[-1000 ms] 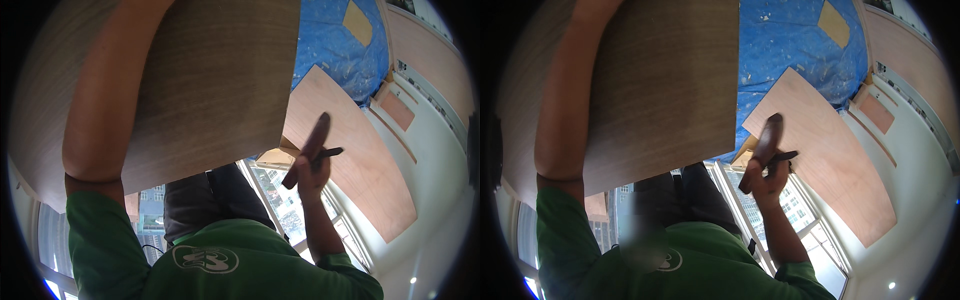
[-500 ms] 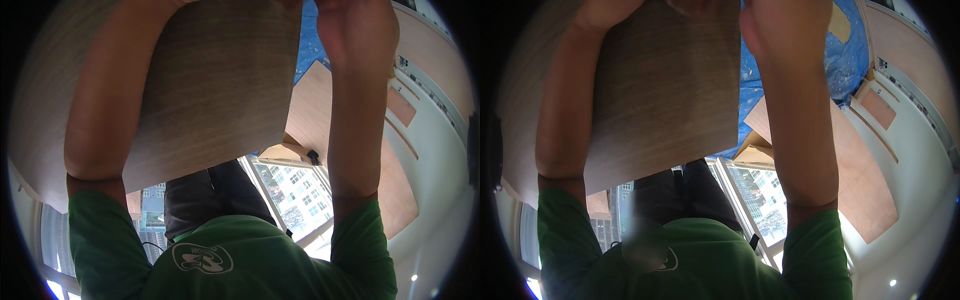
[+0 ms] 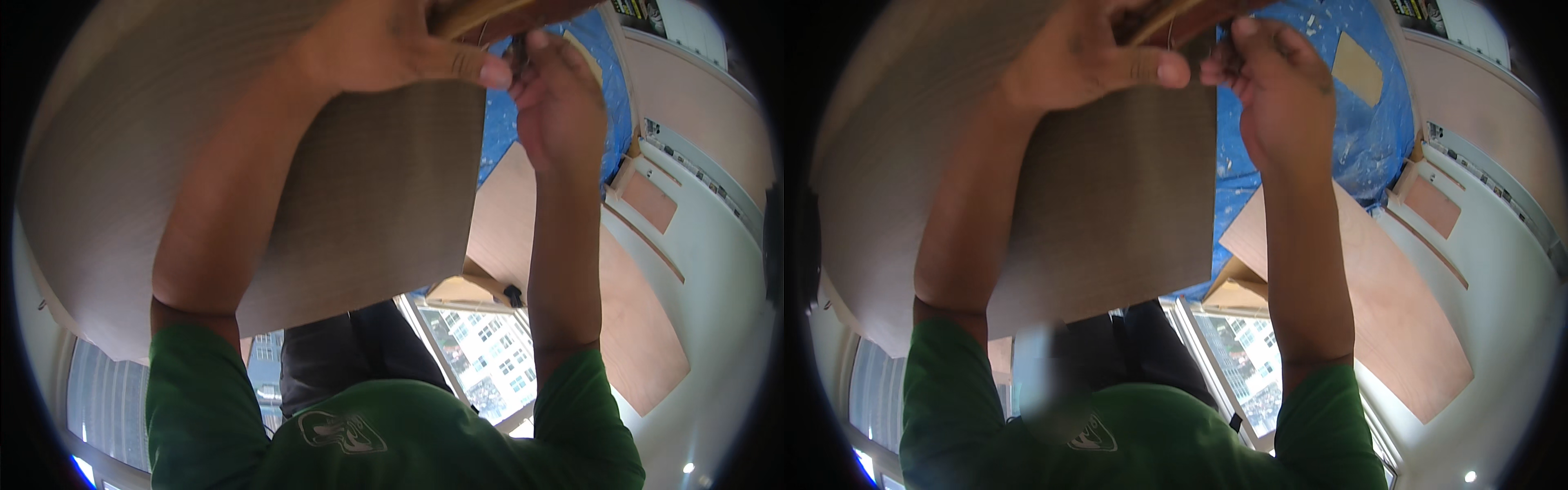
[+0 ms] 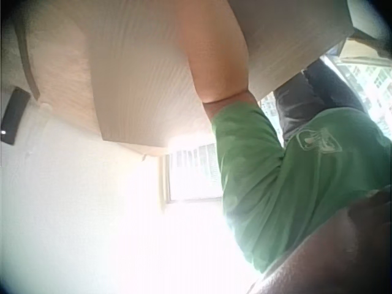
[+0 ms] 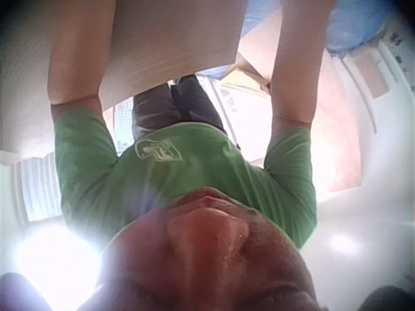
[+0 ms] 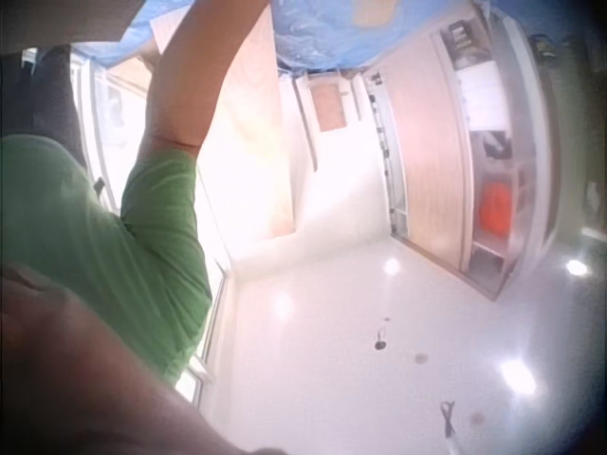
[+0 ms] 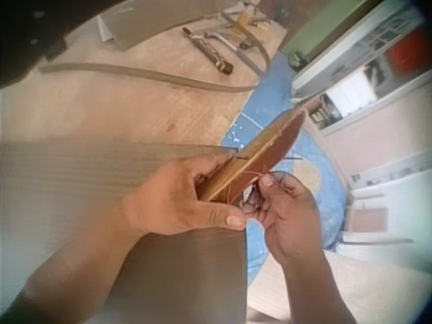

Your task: The person installs a wood-look laminate floor tile by tapping it into place with a hammer, then uses a utility knife to trim the tile edge, and finally smooths the cut edge with a hand plane. The person repeats the process with a second tile.

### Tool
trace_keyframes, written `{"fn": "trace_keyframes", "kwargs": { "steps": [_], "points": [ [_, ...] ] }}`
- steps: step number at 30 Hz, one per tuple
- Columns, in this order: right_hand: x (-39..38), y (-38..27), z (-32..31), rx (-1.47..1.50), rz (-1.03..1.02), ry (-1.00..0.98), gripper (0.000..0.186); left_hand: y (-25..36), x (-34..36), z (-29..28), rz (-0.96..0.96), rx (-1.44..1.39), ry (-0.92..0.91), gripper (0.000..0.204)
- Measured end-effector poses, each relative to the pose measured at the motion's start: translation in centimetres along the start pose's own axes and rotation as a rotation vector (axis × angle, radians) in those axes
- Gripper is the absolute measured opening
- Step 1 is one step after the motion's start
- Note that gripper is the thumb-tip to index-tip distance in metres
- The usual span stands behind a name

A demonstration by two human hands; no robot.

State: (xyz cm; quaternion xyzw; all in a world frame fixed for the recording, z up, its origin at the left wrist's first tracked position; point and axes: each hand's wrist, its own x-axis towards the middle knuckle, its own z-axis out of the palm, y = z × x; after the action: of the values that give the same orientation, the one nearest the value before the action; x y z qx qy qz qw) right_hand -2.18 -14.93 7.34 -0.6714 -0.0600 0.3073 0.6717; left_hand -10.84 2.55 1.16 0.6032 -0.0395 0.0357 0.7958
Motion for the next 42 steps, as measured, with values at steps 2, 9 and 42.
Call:
{"fn": "trace_keyframes", "kwargs": {
  "steps": [2, 9, 42],
  "points": [
    [0.3, 0.8, -1.4, 0.012, 0.064, 0.017, 0.014, -0.2, -0.3, -0.1, 0.031, 0.213, 0.126, 0.071],
    [-0.6, -1.3, -12.5, 0.314, -0.023, 0.077, 0.006, 1.0, 0.1, 0.5, -0.023, 0.147, 0.187, 0.072],
    [2.9, -2.9, -0.1, -0.502, -0.264, 0.269, 0.039, -1.8, 0.8, -0.5, 0.307, -0.097, 0.3, 0.082]
  ]
}}
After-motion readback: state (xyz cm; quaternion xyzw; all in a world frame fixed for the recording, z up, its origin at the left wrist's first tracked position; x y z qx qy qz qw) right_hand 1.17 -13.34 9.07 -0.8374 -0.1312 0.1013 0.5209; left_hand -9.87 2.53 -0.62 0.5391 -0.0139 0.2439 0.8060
